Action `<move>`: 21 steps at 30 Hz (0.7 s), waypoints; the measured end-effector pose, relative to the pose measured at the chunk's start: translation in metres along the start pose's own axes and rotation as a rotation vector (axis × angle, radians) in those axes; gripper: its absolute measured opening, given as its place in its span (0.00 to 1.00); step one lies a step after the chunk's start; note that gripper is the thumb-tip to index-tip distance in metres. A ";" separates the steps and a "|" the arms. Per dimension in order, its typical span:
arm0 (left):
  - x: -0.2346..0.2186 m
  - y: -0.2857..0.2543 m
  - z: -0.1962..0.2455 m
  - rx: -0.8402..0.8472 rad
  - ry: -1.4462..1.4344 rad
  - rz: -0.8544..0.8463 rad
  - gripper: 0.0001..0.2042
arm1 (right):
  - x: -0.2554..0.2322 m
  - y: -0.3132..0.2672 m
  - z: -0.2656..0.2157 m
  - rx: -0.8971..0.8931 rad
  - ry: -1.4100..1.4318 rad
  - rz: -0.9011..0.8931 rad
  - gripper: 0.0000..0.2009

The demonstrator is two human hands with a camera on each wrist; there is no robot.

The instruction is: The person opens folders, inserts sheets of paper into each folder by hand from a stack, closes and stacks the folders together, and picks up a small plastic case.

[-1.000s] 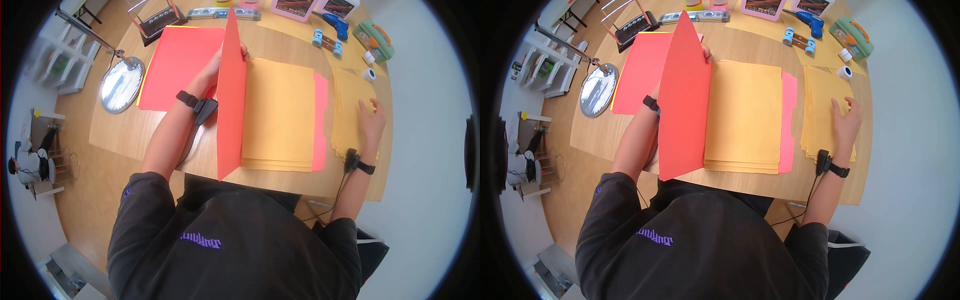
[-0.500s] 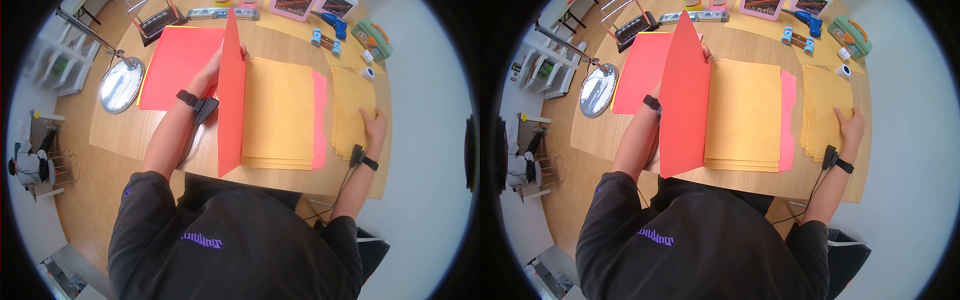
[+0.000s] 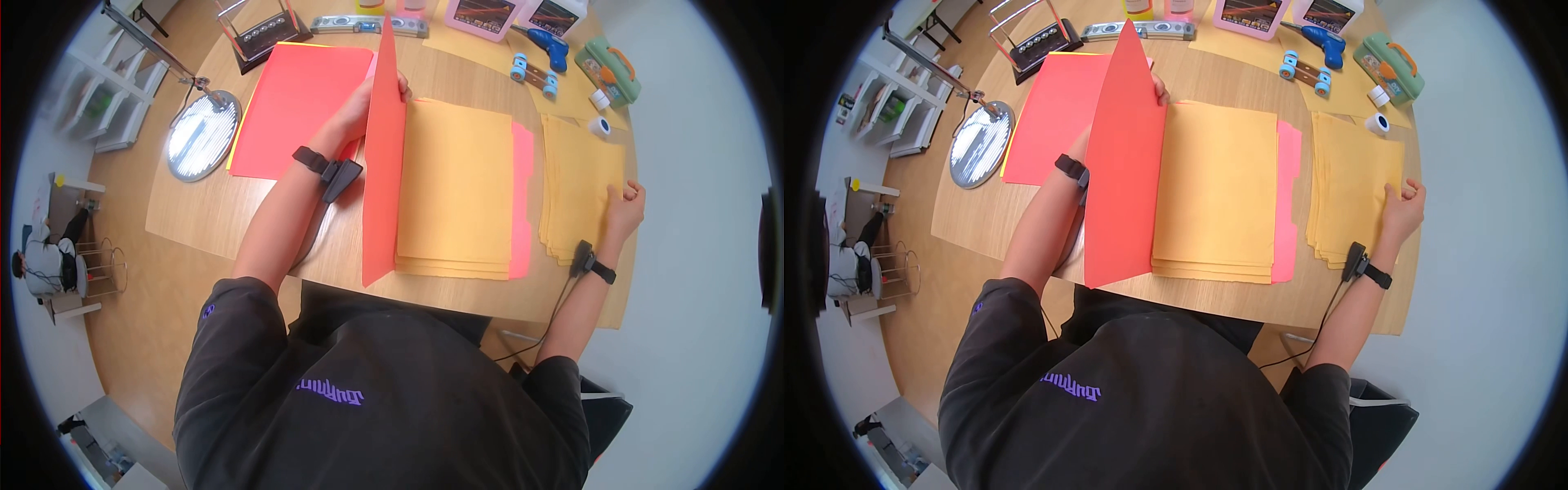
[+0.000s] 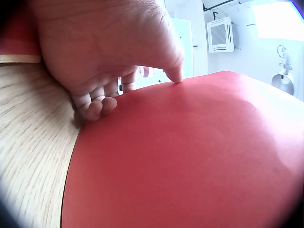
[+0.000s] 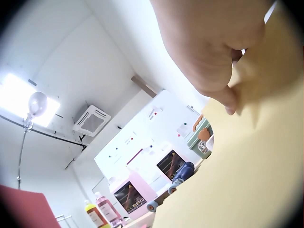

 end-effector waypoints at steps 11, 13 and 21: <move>-0.008 0.008 -0.006 0.032 0.051 0.009 0.12 | 0.008 0.016 0.020 0.057 0.321 0.056 0.14; -0.008 0.008 -0.006 0.029 0.047 -0.010 0.12 | 0.016 0.020 0.029 0.121 0.509 0.051 0.14; -0.006 0.005 -0.004 0.013 0.052 0.008 0.12 | 0.050 -0.032 -0.020 0.598 0.983 -0.628 0.13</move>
Point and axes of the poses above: each hand's wrist, its own y-axis towards the middle knuckle, its own x-axis out of the palm, z = x × y, the point moved 8 cm from there along y, towards the middle knuckle, and after that the axes turned 12 degrees about z, right-handed, at the moved point
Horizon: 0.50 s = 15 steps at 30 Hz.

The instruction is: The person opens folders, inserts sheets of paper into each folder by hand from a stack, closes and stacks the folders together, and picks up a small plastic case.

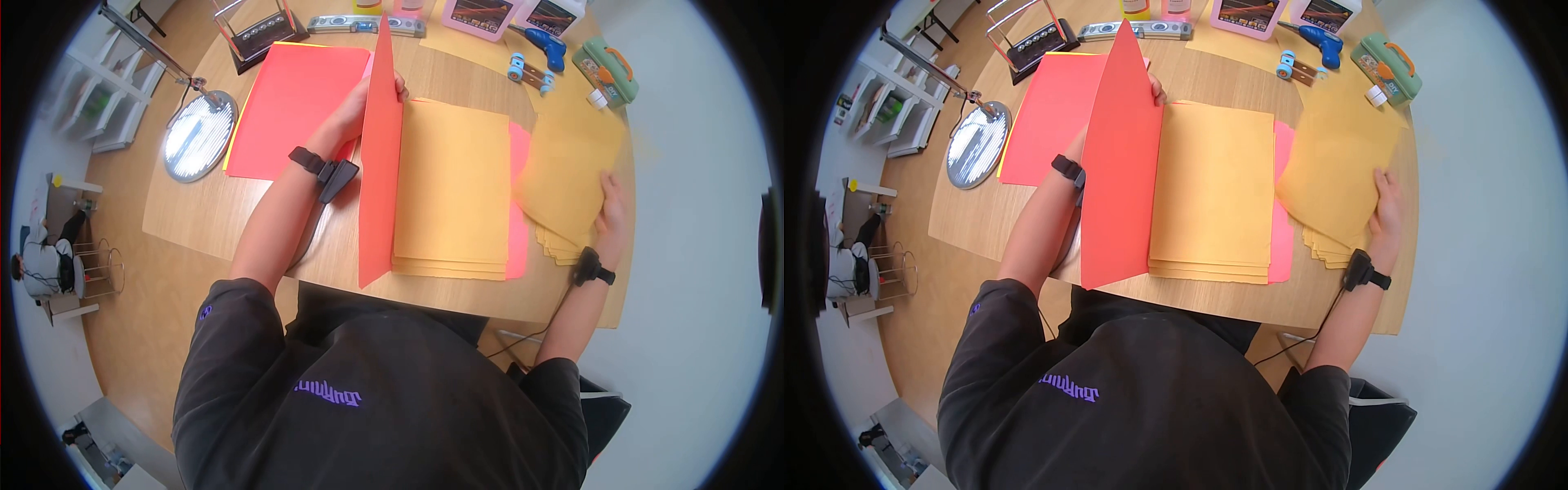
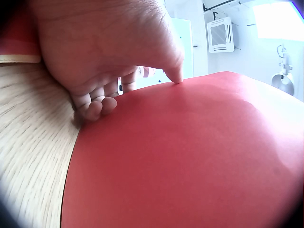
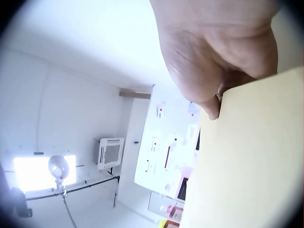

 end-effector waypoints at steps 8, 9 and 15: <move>0.006 -0.007 0.009 0.062 0.039 0.009 0.12 | 0.071 -0.029 0.010 -0.082 -0.248 -0.293 0.13; 0.004 -0.006 0.008 0.056 0.051 0.032 0.12 | 0.071 -0.029 0.013 -0.081 -0.248 -0.293 0.13; 0.000 0.002 0.001 0.039 0.045 -0.014 0.13 | 0.093 -0.046 0.021 -0.031 -0.169 -0.356 0.13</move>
Point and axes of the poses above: each hand's wrist, its own y-axis towards the middle knuckle, its own x-axis out of the palm, z = x × y, the point moved 8 cm from there along y, towards the middle knuckle, and after that the axes turned 12 degrees about z, right-handed, at the moved point
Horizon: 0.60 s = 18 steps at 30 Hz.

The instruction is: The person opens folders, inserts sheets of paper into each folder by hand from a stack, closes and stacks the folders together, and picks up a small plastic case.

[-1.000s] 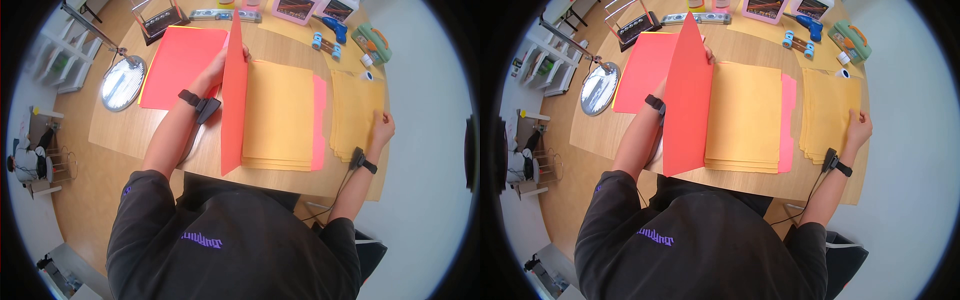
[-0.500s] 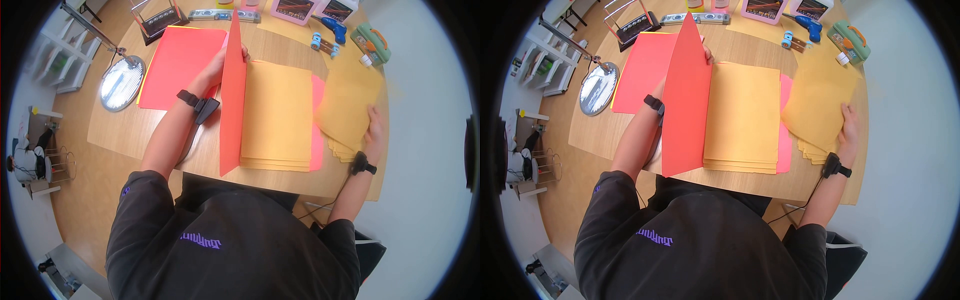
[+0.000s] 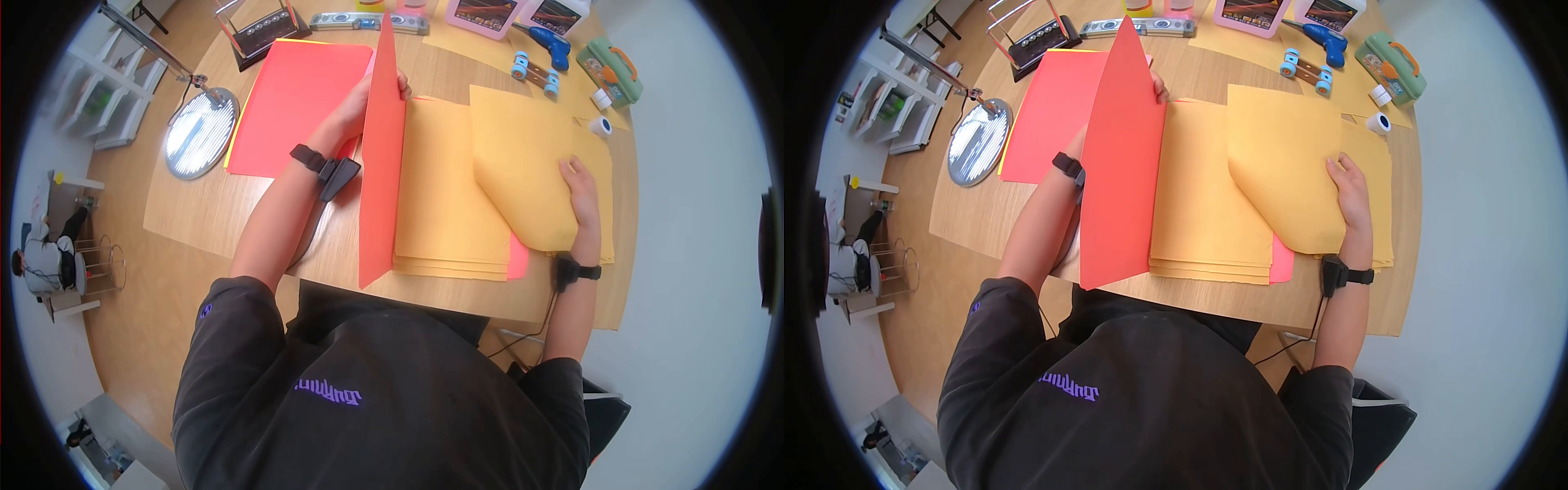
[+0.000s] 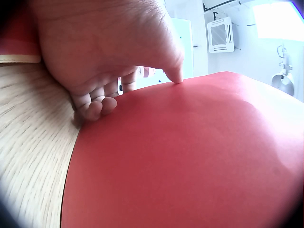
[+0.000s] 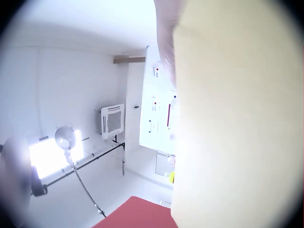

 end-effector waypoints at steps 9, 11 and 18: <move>0.008 -0.011 0.013 -0.009 0.025 0.038 0.13 | 0.006 -0.004 -0.002 0.119 0.320 -0.023 0.16; 0.008 -0.010 0.011 0.003 0.016 0.056 0.13 | 0.006 -0.002 0.001 0.072 0.210 -0.002 0.14; 0.004 -0.009 0.010 0.030 0.074 0.074 0.12 | 0.010 -0.003 0.010 -0.058 -0.112 0.134 0.10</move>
Point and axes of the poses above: each hand's wrist, its own y-axis towards the middle knuckle, its own x-axis out of the palm, z = x × y, the point moved 8 cm from there along y, towards the middle knuckle, and after that the axes turned 12 degrees about z, right-handed, at the moved point
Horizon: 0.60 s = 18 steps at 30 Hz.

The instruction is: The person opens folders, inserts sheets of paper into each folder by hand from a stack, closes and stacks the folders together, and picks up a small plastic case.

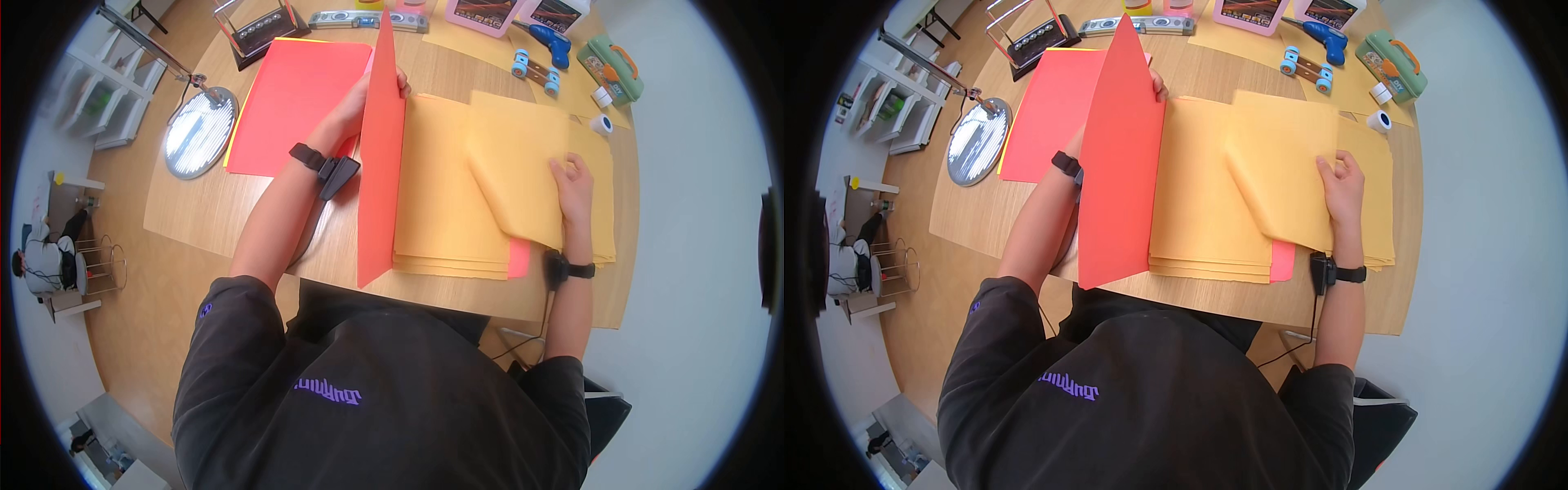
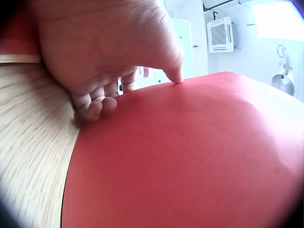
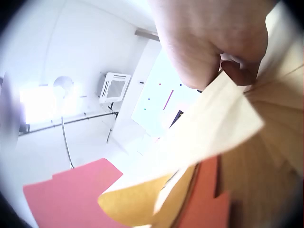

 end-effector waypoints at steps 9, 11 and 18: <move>-0.004 0.007 -0.012 -0.092 -0.071 -0.013 0.12 | -0.043 0.011 -0.021 -0.281 -0.312 0.309 0.12; -0.003 0.007 -0.014 -0.103 -0.086 -0.018 0.12 | -0.032 0.010 -0.013 -0.146 -0.162 0.125 0.12; -0.001 0.006 -0.012 -0.104 -0.122 -0.044 0.13 | 0.021 -0.025 -0.034 -0.055 0.047 -0.207 0.17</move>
Point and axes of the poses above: each hand's wrist, its own y-axis towards the middle knuckle, its own x-axis out of the palm, z = x × y, the point moved 8 cm from there along y, towards the middle knuckle, and after that the axes turned 12 degrees about z, right-handed, at the moved point
